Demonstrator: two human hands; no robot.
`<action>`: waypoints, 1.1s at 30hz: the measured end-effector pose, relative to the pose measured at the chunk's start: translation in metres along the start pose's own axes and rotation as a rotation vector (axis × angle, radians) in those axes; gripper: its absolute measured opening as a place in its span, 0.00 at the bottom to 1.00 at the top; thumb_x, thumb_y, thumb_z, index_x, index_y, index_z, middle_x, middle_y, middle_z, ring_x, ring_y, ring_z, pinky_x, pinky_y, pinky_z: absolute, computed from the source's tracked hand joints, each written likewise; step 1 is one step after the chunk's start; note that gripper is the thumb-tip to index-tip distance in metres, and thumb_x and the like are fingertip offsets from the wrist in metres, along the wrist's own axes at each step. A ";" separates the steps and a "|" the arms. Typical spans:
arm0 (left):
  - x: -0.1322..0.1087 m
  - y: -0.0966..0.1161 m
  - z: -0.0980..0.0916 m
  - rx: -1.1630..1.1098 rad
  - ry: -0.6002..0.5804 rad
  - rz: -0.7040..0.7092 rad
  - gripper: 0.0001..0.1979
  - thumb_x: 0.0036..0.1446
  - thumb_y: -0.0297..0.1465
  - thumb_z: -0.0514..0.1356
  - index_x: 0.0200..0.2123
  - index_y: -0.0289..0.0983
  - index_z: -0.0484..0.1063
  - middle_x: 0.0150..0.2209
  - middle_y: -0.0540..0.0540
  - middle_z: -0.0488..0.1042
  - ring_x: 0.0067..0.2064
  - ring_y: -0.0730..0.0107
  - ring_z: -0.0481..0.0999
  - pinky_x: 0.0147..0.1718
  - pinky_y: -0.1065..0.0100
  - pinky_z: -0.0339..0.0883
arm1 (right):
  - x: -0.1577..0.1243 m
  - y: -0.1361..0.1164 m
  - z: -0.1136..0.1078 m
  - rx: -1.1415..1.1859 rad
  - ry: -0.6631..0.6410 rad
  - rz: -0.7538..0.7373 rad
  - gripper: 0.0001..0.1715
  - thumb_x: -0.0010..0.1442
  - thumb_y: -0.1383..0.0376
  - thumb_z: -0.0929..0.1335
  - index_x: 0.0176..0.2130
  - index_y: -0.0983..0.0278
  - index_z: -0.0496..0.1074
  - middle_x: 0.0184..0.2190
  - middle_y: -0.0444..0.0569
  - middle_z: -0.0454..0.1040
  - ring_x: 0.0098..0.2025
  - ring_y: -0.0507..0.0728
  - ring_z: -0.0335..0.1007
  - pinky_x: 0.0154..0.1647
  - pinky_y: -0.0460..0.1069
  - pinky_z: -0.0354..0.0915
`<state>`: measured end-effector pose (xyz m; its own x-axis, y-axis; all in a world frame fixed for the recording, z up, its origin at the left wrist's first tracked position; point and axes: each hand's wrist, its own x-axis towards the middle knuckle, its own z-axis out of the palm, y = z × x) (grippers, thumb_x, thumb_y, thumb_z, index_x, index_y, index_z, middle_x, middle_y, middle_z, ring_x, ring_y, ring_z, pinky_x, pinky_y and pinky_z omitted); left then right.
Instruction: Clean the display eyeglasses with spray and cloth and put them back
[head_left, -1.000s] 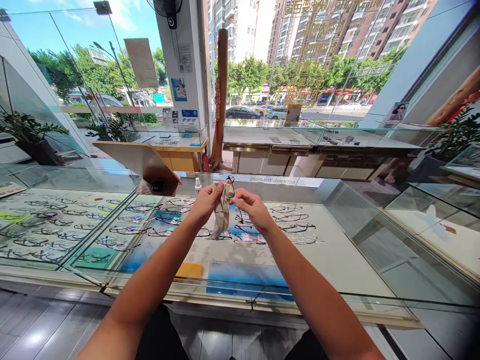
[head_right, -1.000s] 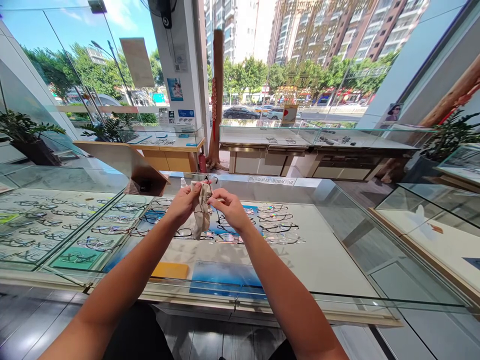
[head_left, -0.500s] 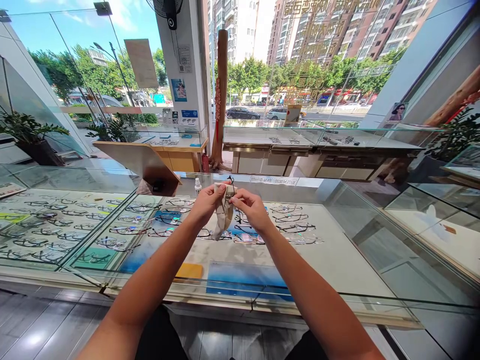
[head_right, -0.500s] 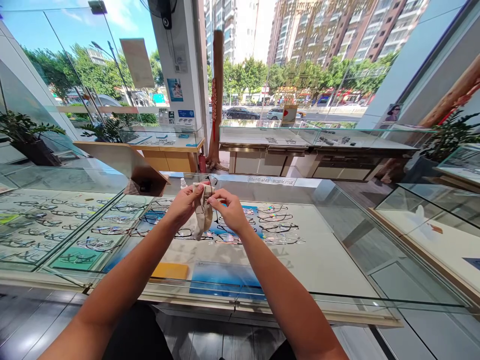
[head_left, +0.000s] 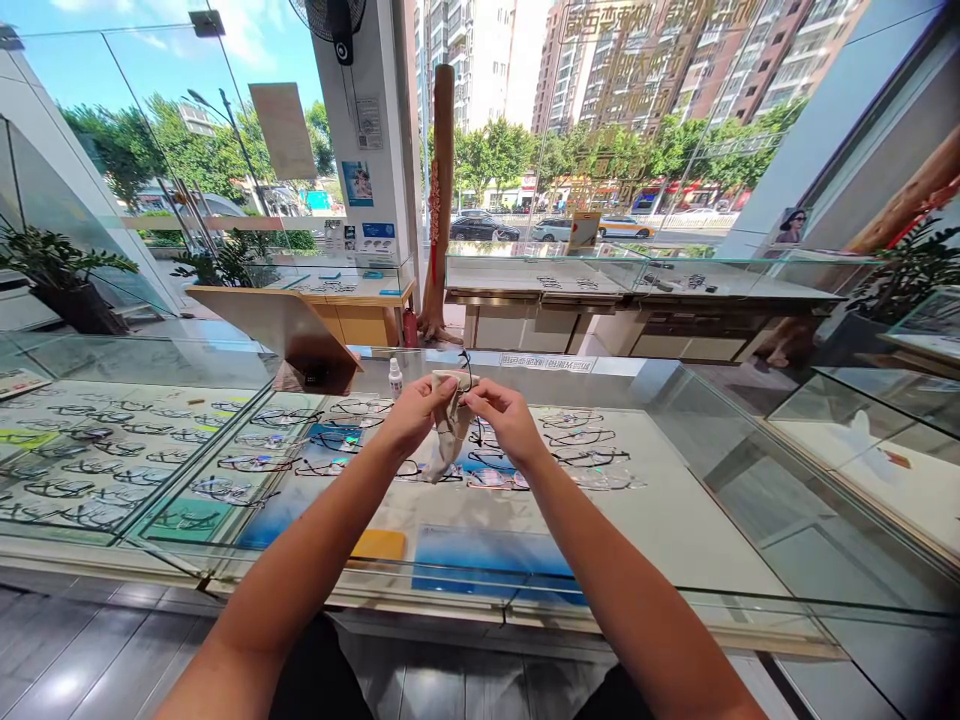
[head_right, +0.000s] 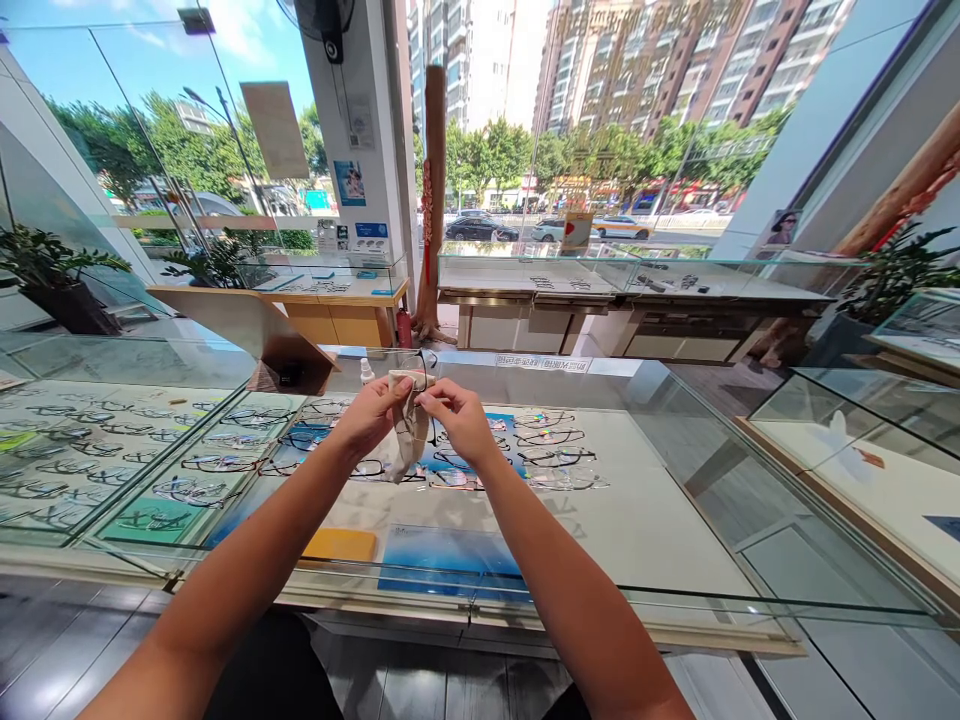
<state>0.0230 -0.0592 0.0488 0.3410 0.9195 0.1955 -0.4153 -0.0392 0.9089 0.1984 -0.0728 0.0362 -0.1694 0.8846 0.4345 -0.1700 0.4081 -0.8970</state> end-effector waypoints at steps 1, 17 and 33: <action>0.000 0.000 0.001 -0.026 -0.005 -0.009 0.29 0.49 0.47 0.81 0.47 0.34 0.86 0.41 0.41 0.86 0.41 0.64 0.82 0.47 0.65 0.71 | 0.000 0.000 0.000 0.012 0.000 0.003 0.23 0.56 0.43 0.80 0.32 0.59 0.82 0.34 0.46 0.76 0.39 0.58 0.69 0.44 0.54 0.67; 0.000 -0.007 0.001 -0.064 0.067 0.001 0.25 0.48 0.45 0.82 0.41 0.33 0.85 0.38 0.43 0.85 0.38 0.67 0.80 0.45 0.65 0.71 | -0.001 0.001 0.000 0.049 -0.017 0.002 0.21 0.57 0.45 0.80 0.32 0.59 0.83 0.34 0.45 0.75 0.40 0.57 0.69 0.48 0.54 0.66; -0.003 -0.003 0.000 0.048 -0.009 0.060 0.25 0.46 0.43 0.83 0.40 0.33 0.85 0.35 0.44 0.84 0.35 0.70 0.78 0.42 0.67 0.69 | -0.001 0.001 0.000 0.103 -0.107 0.030 0.22 0.60 0.45 0.79 0.33 0.61 0.83 0.38 0.46 0.74 0.45 0.58 0.66 0.55 0.54 0.63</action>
<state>0.0231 -0.0619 0.0451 0.3248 0.9113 0.2532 -0.3940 -0.1131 0.9121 0.1988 -0.0730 0.0352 -0.2774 0.8647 0.4188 -0.2612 0.3516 -0.8990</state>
